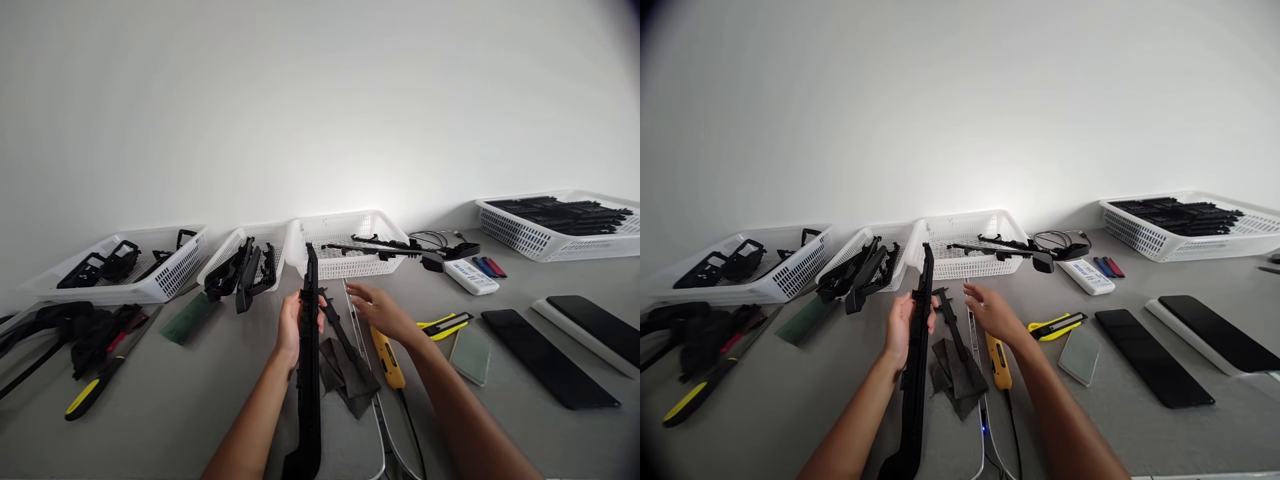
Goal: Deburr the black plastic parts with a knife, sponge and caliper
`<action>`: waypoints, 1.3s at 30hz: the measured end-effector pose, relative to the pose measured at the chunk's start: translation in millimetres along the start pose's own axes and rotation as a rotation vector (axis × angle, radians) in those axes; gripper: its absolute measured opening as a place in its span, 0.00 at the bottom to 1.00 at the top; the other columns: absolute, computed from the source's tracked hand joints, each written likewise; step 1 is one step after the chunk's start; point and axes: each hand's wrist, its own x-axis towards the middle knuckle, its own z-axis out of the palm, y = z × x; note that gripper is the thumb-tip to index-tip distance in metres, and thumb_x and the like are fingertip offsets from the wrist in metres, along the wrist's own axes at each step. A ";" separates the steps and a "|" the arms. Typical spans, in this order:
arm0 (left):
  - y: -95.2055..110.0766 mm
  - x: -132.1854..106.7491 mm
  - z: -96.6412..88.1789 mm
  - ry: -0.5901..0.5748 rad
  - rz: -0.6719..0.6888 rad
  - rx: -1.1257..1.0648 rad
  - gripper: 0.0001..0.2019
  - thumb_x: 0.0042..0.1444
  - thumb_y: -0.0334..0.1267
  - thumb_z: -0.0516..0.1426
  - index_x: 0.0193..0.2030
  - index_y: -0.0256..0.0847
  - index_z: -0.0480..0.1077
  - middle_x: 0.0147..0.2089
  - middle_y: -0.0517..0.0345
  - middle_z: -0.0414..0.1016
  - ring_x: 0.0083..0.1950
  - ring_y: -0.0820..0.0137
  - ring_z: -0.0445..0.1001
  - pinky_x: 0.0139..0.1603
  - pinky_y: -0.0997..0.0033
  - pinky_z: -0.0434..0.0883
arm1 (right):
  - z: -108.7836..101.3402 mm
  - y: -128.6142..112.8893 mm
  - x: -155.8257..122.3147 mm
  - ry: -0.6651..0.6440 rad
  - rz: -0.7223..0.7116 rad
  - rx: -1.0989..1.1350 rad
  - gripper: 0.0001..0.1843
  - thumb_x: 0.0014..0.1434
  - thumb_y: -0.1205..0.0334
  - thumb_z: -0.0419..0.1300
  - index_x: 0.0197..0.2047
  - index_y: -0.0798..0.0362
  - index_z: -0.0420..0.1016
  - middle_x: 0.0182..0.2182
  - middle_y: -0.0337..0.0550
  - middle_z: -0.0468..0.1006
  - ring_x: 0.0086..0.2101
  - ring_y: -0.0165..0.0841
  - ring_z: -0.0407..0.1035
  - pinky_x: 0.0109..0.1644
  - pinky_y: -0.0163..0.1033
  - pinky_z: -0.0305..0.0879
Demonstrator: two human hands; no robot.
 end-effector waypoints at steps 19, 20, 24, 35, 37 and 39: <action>-11.2 13.0 -11.8 0.076 -0.158 0.055 0.35 0.54 0.74 0.62 0.33 0.36 0.78 0.25 0.54 0.77 0.23 0.71 0.70 0.25 0.72 0.67 | -112.9 29.9 -95.7 0.075 0.204 -1.122 0.32 0.58 0.45 0.62 0.64 0.45 0.80 0.44 0.52 0.87 0.50 0.57 0.77 0.48 0.54 0.70; -11.8 13.1 -11.8 0.082 -0.174 0.070 0.35 0.54 0.75 0.62 0.32 0.37 0.77 0.24 0.55 0.76 0.22 0.72 0.69 0.25 0.72 0.67 | -111.2 33.6 -94.9 0.065 0.157 -1.083 0.29 0.61 0.45 0.60 0.61 0.46 0.82 0.43 0.52 0.87 0.49 0.55 0.78 0.48 0.53 0.71; -13.6 14.2 -14.8 0.089 -0.212 0.109 0.38 0.53 0.77 0.59 0.30 0.36 0.78 0.22 0.55 0.74 0.21 0.72 0.69 0.25 0.71 0.67 | -88.1 27.0 -97.0 0.155 -0.120 -0.821 0.24 0.66 0.40 0.60 0.54 0.48 0.83 0.37 0.48 0.84 0.37 0.44 0.77 0.42 0.46 0.72; -17.3 14.9 -16.9 0.036 -0.218 0.108 0.38 0.55 0.76 0.58 0.30 0.35 0.79 0.21 0.54 0.74 0.21 0.72 0.69 0.25 0.73 0.66 | -58.6 -44.5 -38.0 0.365 -0.262 0.085 0.25 0.63 0.40 0.68 0.31 0.47 0.61 0.21 0.37 0.74 0.23 0.35 0.70 0.27 0.37 0.62; -17.1 14.2 -16.4 0.031 -0.211 0.100 0.37 0.56 0.75 0.59 0.30 0.35 0.79 0.21 0.55 0.74 0.20 0.72 0.69 0.24 0.73 0.65 | -49.3 -37.1 -21.8 0.311 -0.205 0.225 0.22 0.65 0.39 0.66 0.45 0.47 0.68 0.26 0.38 0.79 0.21 0.33 0.67 0.25 0.38 0.63; -17.4 13.9 -15.8 0.024 -0.204 0.091 0.36 0.57 0.74 0.59 0.30 0.36 0.78 0.21 0.55 0.73 0.20 0.72 0.68 0.24 0.72 0.65 | -39.2 -28.3 -15.1 0.158 -0.138 0.345 0.28 0.65 0.38 0.65 0.58 0.46 0.69 0.36 0.44 0.84 0.26 0.35 0.72 0.28 0.41 0.71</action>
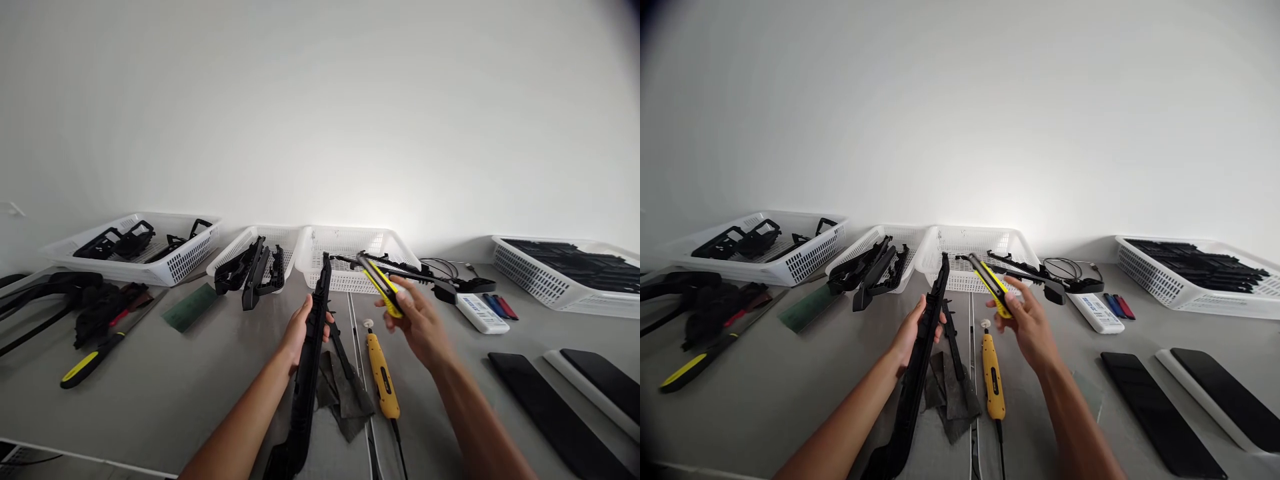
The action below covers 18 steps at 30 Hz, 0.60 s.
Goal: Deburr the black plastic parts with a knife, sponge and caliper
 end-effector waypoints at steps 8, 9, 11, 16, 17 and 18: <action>-1.9 0.7 1.5 0.023 -0.044 0.031 0.37 0.57 0.76 0.57 0.31 0.36 0.78 0.21 0.56 0.72 0.21 0.72 0.68 0.24 0.74 0.64 | 8.6 14.6 -12.7 -0.286 0.170 0.053 0.27 0.64 0.36 0.67 0.52 0.50 0.78 0.36 0.43 0.78 0.32 0.34 0.72 0.33 0.40 0.74; -1.6 0.4 1.5 0.015 -0.046 0.033 0.38 0.57 0.76 0.57 0.31 0.36 0.78 0.21 0.57 0.72 0.21 0.73 0.68 0.24 0.74 0.64 | 8.1 16.7 -11.9 -0.226 0.151 -0.019 0.29 0.64 0.32 0.64 0.45 0.52 0.79 0.28 0.39 0.74 0.26 0.31 0.66 0.29 0.38 0.68; -1.4 -0.5 2.0 0.007 -0.044 0.040 0.38 0.57 0.77 0.56 0.30 0.36 0.78 0.20 0.56 0.72 0.20 0.73 0.68 0.24 0.74 0.64 | 6.2 21.6 -9.8 -0.070 0.128 -0.240 0.35 0.61 0.25 0.61 0.32 0.53 0.75 0.19 0.33 0.61 0.20 0.27 0.53 0.23 0.35 0.52; -3.4 -3.1 6.2 -0.016 -0.077 0.075 0.38 0.59 0.76 0.55 0.30 0.36 0.78 0.20 0.55 0.72 0.19 0.72 0.68 0.22 0.74 0.62 | 2.4 26.6 -8.1 0.125 0.106 -0.608 0.40 0.52 0.20 0.63 0.21 0.49 0.60 0.18 0.32 0.52 0.21 0.26 0.44 0.26 0.37 0.37; -4.0 -3.5 7.1 -0.027 -0.079 0.084 0.38 0.59 0.75 0.55 0.30 0.36 0.78 0.20 0.55 0.71 0.19 0.72 0.67 0.22 0.73 0.61 | 2.3 25.4 -8.6 0.093 0.096 -0.611 0.39 0.54 0.20 0.62 0.22 0.49 0.60 0.19 0.32 0.53 0.22 0.26 0.46 0.26 0.36 0.38; -4.6 -3.9 7.8 -0.037 -0.078 0.093 0.38 0.60 0.75 0.54 0.30 0.36 0.79 0.19 0.55 0.71 0.19 0.72 0.67 0.22 0.73 0.61 | 2.4 23.6 -9.1 0.043 0.081 -0.595 0.38 0.56 0.21 0.61 0.23 0.50 0.61 0.20 0.33 0.55 0.22 0.27 0.48 0.26 0.36 0.40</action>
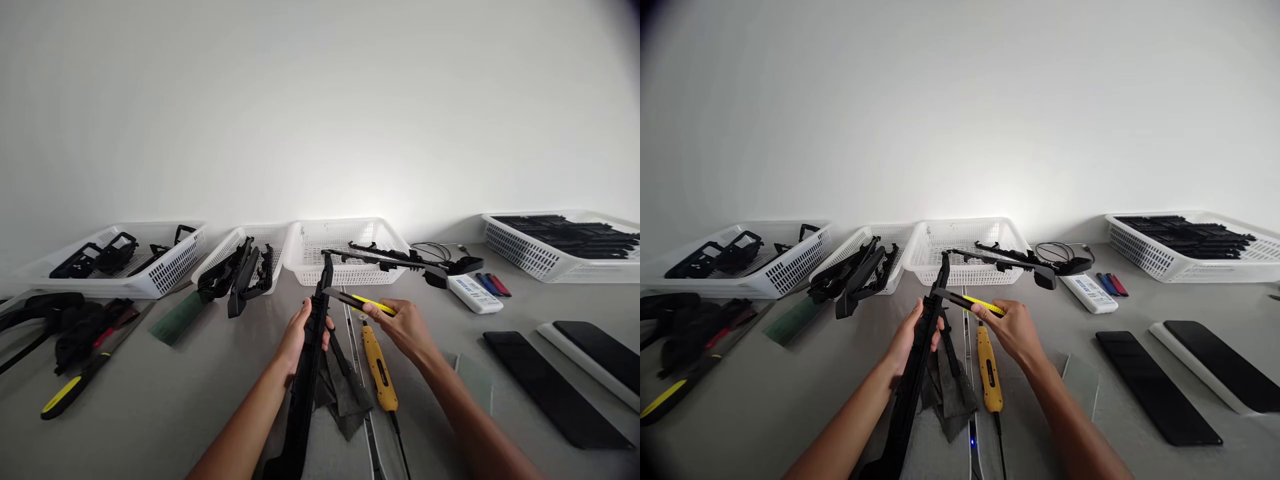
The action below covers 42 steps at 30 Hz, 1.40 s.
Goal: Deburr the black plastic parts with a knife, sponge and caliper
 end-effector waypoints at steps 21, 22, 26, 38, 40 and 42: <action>2.6 -1.9 0.8 -0.034 -0.008 -0.011 0.38 0.62 0.74 0.53 0.28 0.37 0.78 0.19 0.55 0.70 0.19 0.74 0.65 0.22 0.74 0.61 | -7.4 -0.4 -0.2 0.049 -0.104 -0.244 0.31 0.63 0.30 0.59 0.26 0.50 0.68 0.20 0.36 0.64 0.23 0.30 0.55 0.26 0.36 0.47; 2.3 -1.7 0.7 -0.038 -0.006 -0.012 0.37 0.62 0.74 0.53 0.28 0.37 0.78 0.19 0.55 0.70 0.19 0.74 0.65 0.22 0.74 0.61 | -8.4 -0.9 -0.3 -0.010 -0.118 -0.228 0.31 0.63 0.31 0.60 0.26 0.50 0.69 0.21 0.36 0.65 0.23 0.30 0.56 0.26 0.36 0.48; -1.8 1.7 -2.6 -0.035 -0.027 -0.042 0.37 0.63 0.73 0.53 0.28 0.36 0.78 0.19 0.55 0.70 0.19 0.74 0.66 0.22 0.75 0.61 | -12.9 -0.8 0.6 0.044 -0.082 -0.267 0.29 0.63 0.33 0.59 0.25 0.49 0.66 0.19 0.35 0.62 0.22 0.30 0.55 0.25 0.37 0.46; -0.1 0.4 -3.2 -0.026 -0.011 -0.063 0.37 0.63 0.72 0.54 0.29 0.36 0.78 0.20 0.55 0.71 0.19 0.75 0.67 0.22 0.76 0.63 | -14.5 -1.5 -1.4 -0.090 -0.141 -0.211 0.21 0.64 0.44 0.58 0.27 0.49 0.63 0.23 0.33 0.63 0.25 0.31 0.56 0.29 0.37 0.49; 1.4 -0.5 -1.6 -0.029 -0.002 -0.061 0.37 0.62 0.73 0.55 0.28 0.36 0.78 0.20 0.56 0.71 0.19 0.75 0.66 0.22 0.76 0.63 | -13.7 -1.6 -1.4 -0.153 -0.143 -0.211 0.21 0.65 0.43 0.58 0.28 0.49 0.65 0.24 0.34 0.65 0.26 0.31 0.58 0.30 0.37 0.50; 2.8 -0.6 -0.7 -0.022 -0.010 -0.063 0.37 0.61 0.74 0.55 0.28 0.36 0.78 0.19 0.56 0.70 0.19 0.75 0.65 0.22 0.76 0.62 | -11.2 -0.6 -1.1 -0.154 -0.142 -0.231 0.22 0.66 0.42 0.58 0.29 0.49 0.66 0.24 0.34 0.66 0.26 0.31 0.59 0.30 0.37 0.51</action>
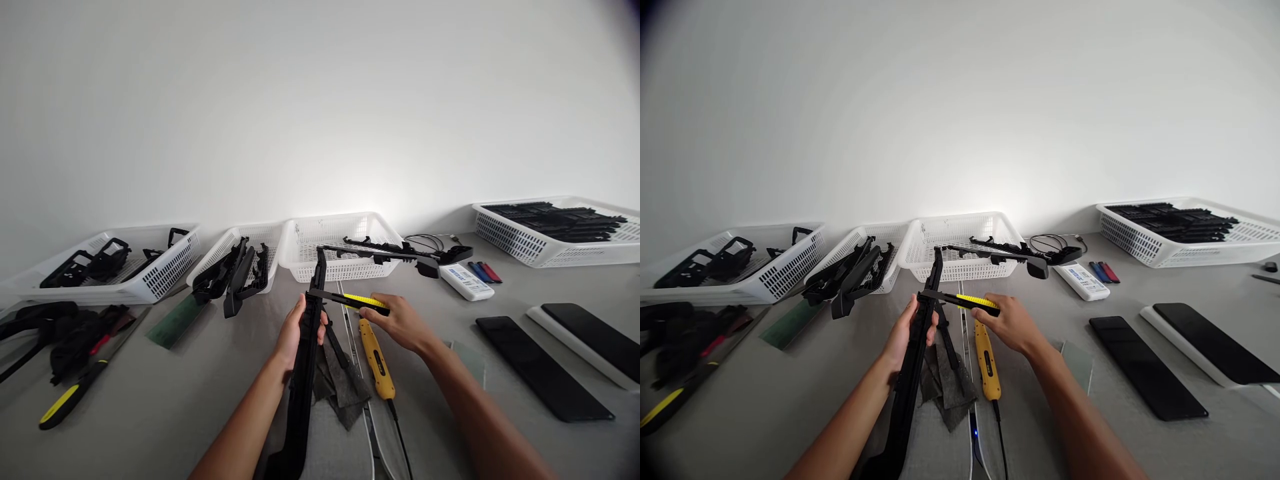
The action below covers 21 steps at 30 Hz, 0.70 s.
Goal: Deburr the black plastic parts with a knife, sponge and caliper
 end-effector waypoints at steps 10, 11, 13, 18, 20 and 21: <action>-0.4 -1.7 1.9 -0.022 -0.015 0.049 0.39 0.58 0.76 0.55 0.27 0.36 0.77 0.18 0.56 0.69 0.19 0.74 0.65 0.21 0.76 0.61 | 2.8 8.2 3.4 0.183 0.031 -0.011 0.29 0.67 0.32 0.57 0.30 0.51 0.72 0.23 0.37 0.68 0.25 0.33 0.60 0.29 0.38 0.50; -0.6 -2.2 2.7 -0.023 -0.020 0.051 0.39 0.58 0.76 0.55 0.27 0.36 0.77 0.18 0.56 0.69 0.18 0.74 0.65 0.21 0.76 0.61 | 1.2 8.4 3.5 0.234 0.048 -0.019 0.30 0.66 0.32 0.56 0.30 0.51 0.72 0.22 0.37 0.68 0.24 0.33 0.60 0.29 0.38 0.50; -0.7 -3.0 3.9 -0.026 -0.017 0.051 0.38 0.59 0.76 0.55 0.26 0.36 0.77 0.18 0.56 0.69 0.18 0.75 0.65 0.21 0.76 0.61 | -1.8 8.2 3.5 0.274 0.049 -0.011 0.30 0.66 0.31 0.57 0.30 0.51 0.71 0.22 0.38 0.68 0.25 0.33 0.60 0.28 0.38 0.50; -0.6 -2.6 3.5 -0.045 -0.007 0.058 0.39 0.59 0.75 0.55 0.25 0.36 0.77 0.17 0.57 0.68 0.18 0.75 0.65 0.22 0.75 0.61 | -5.1 8.5 3.5 0.322 0.085 -0.004 0.29 0.64 0.32 0.58 0.29 0.50 0.70 0.21 0.36 0.64 0.23 0.32 0.57 0.27 0.38 0.49; -0.9 -2.1 2.7 -0.042 -0.014 0.060 0.39 0.59 0.75 0.55 0.25 0.36 0.77 0.18 0.56 0.69 0.18 0.75 0.65 0.22 0.75 0.61 | -4.6 10.1 4.1 0.343 0.096 0.016 0.29 0.65 0.32 0.58 0.29 0.50 0.69 0.20 0.35 0.62 0.23 0.31 0.56 0.27 0.37 0.48; -1.1 -2.0 2.4 -0.044 -0.016 0.061 0.39 0.60 0.75 0.54 0.25 0.36 0.77 0.18 0.56 0.69 0.18 0.75 0.65 0.22 0.75 0.61 | -4.1 11.1 4.4 0.332 0.086 0.029 0.29 0.65 0.32 0.58 0.29 0.50 0.69 0.21 0.35 0.62 0.23 0.31 0.56 0.27 0.37 0.48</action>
